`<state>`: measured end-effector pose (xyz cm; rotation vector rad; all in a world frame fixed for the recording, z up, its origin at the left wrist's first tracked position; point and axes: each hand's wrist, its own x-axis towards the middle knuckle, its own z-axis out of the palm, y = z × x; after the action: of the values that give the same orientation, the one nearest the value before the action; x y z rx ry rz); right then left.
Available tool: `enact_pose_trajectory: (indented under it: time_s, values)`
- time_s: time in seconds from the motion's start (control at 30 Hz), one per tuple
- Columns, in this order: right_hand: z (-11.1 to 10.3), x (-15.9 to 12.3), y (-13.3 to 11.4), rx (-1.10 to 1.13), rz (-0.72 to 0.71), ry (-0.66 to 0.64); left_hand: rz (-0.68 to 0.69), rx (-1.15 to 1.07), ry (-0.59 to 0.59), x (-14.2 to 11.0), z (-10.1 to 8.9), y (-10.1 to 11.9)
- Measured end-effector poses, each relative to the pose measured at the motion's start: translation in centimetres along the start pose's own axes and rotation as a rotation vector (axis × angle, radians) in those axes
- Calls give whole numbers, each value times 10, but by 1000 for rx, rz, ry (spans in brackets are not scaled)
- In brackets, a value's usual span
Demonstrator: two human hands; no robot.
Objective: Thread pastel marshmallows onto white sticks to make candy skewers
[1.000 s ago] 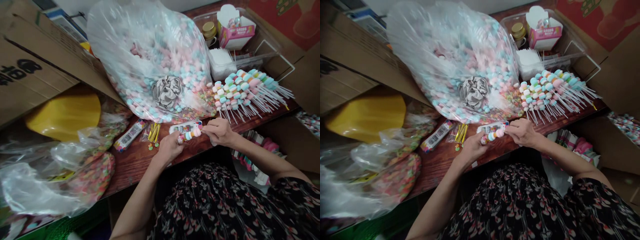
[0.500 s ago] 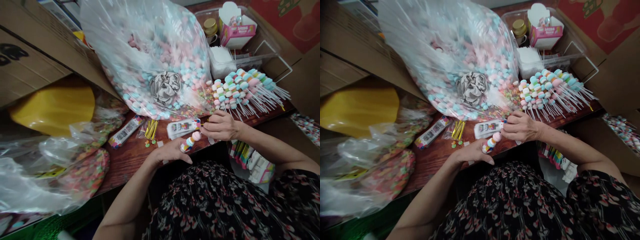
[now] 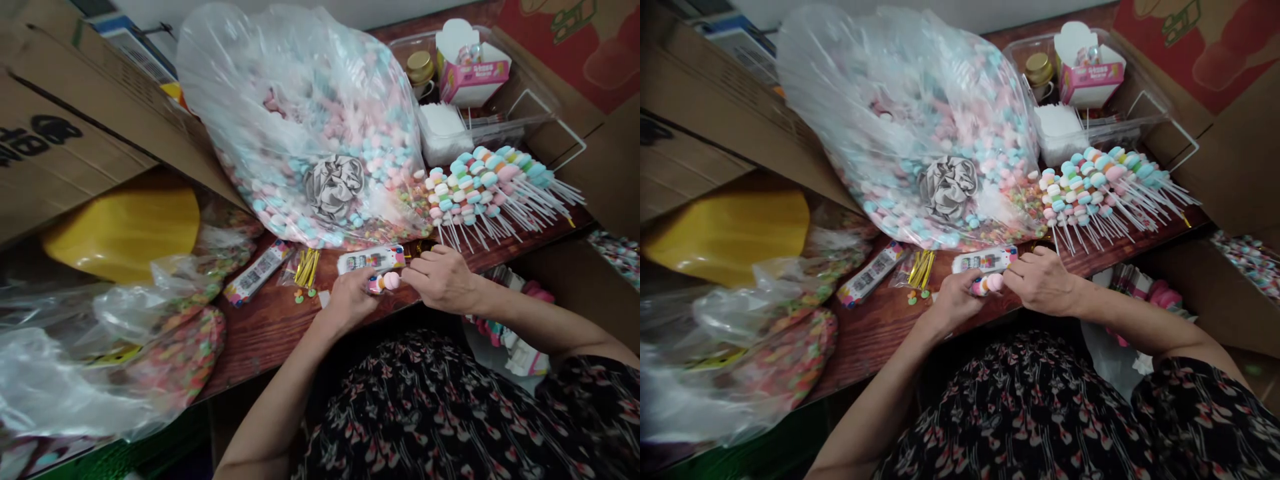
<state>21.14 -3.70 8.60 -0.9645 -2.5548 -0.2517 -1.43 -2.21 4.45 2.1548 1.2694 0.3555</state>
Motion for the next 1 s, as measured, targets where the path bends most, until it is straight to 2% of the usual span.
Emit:
enact_pose_trajectory:
  time_s: [0.1,0.37,0.53,0.77,0.87,1.0]
  values:
    - [4,0,-2,5,35,-82,-49,180,18,-1,-1,2]
    - [14,8,-19,45,48,-90,-84,229,17,1,-2,1]
    - [20,12,-17,70,54,-143,-49,109,-12,3,0,2]
    - [20,26,-8,186,-50,-357,3,17,-77,8,6,5]
    - [19,28,4,214,-72,-329,-38,-4,-75,5,1,2]
    - [19,21,27,211,-94,-194,-103,-54,-116,-2,-8,-4]
